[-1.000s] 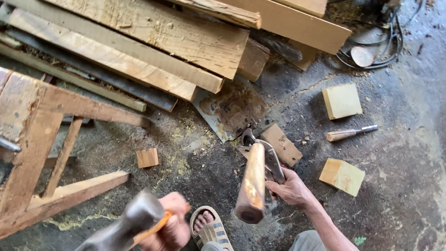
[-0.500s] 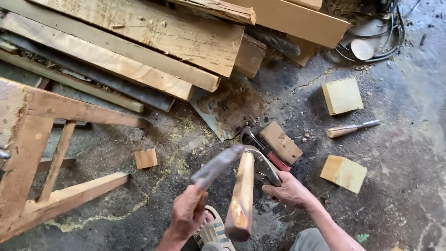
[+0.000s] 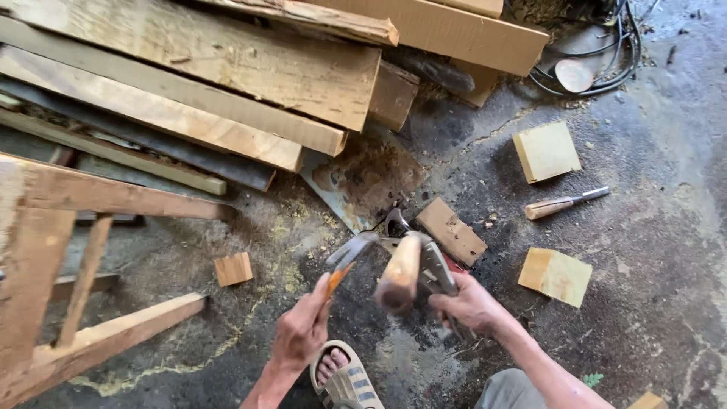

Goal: The person shapes a wooden piece by holding it with pliers and hitting it with a hammer. They also use a hammer and a chisel to refine the wood while sitting on the floor.

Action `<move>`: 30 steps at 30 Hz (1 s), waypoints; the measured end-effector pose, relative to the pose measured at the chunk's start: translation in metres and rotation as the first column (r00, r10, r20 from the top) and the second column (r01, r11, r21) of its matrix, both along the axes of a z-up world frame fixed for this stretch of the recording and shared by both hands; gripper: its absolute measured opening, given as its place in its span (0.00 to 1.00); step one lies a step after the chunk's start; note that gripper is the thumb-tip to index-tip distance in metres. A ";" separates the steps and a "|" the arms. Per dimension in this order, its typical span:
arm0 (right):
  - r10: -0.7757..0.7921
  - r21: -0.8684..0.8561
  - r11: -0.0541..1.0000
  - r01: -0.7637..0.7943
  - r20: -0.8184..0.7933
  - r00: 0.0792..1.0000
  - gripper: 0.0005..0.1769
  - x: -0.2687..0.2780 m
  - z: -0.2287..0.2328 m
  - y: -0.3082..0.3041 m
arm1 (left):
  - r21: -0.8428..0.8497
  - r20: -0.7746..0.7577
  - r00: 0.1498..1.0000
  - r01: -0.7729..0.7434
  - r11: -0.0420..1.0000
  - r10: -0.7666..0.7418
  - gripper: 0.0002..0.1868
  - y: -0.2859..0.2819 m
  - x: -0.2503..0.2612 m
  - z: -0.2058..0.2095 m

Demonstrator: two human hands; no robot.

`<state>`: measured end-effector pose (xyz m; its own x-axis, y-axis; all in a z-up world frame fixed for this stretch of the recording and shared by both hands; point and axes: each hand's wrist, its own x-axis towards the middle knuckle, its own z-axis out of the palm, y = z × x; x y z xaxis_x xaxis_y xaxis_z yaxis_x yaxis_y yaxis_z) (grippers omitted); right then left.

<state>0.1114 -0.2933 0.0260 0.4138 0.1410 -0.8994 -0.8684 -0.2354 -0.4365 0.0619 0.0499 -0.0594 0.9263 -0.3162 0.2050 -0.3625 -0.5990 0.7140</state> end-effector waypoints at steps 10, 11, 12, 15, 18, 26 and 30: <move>0.175 -0.172 0.975 -0.142 0.199 0.964 0.13 -0.021 -0.056 -0.025 | -0.317 -0.062 0.988 -0.152 0.936 0.140 0.22 -0.030 0.000 0.046; 0.229 -0.169 0.968 -0.185 0.293 0.928 0.12 -0.024 -0.057 -0.024 | -0.283 -0.034 0.994 -0.109 0.953 0.103 0.19 -0.033 0.003 0.054; 0.278 -0.171 0.959 -0.228 0.385 0.880 0.11 -0.026 -0.058 -0.024 | -0.248 -0.008 0.998 -0.065 0.966 0.065 0.17 -0.036 0.007 0.062; 0.209 -0.065 0.978 -0.200 0.243 0.947 0.09 -0.021 -0.041 -0.015 | -0.127 0.089 0.996 0.006 0.992 0.005 0.24 -0.040 0.008 0.062; 0.173 0.005 0.982 -0.188 0.376 0.910 0.11 -0.025 -0.048 -0.018 | -0.067 0.117 0.993 0.015 0.998 -0.007 0.24 -0.041 0.010 0.059; 0.143 -0.061 0.989 -0.134 0.181 0.973 0.12 -0.015 -0.039 -0.009 | 0.627 -0.469 0.786 -0.026 0.779 0.404 0.08 0.005 0.000 0.115; 0.242 -0.194 0.960 -0.203 0.202 0.949 0.15 -0.017 -0.034 -0.006 | 0.170 -0.350 0.920 -0.122 0.978 0.175 0.15 -0.006 0.004 0.089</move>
<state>0.0947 -0.2995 -0.0080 0.5803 0.1069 -0.8074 -0.6716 -0.4980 -0.5486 0.0656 0.0434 0.0293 0.9671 -0.1703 -0.1888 0.0046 -0.7307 0.6826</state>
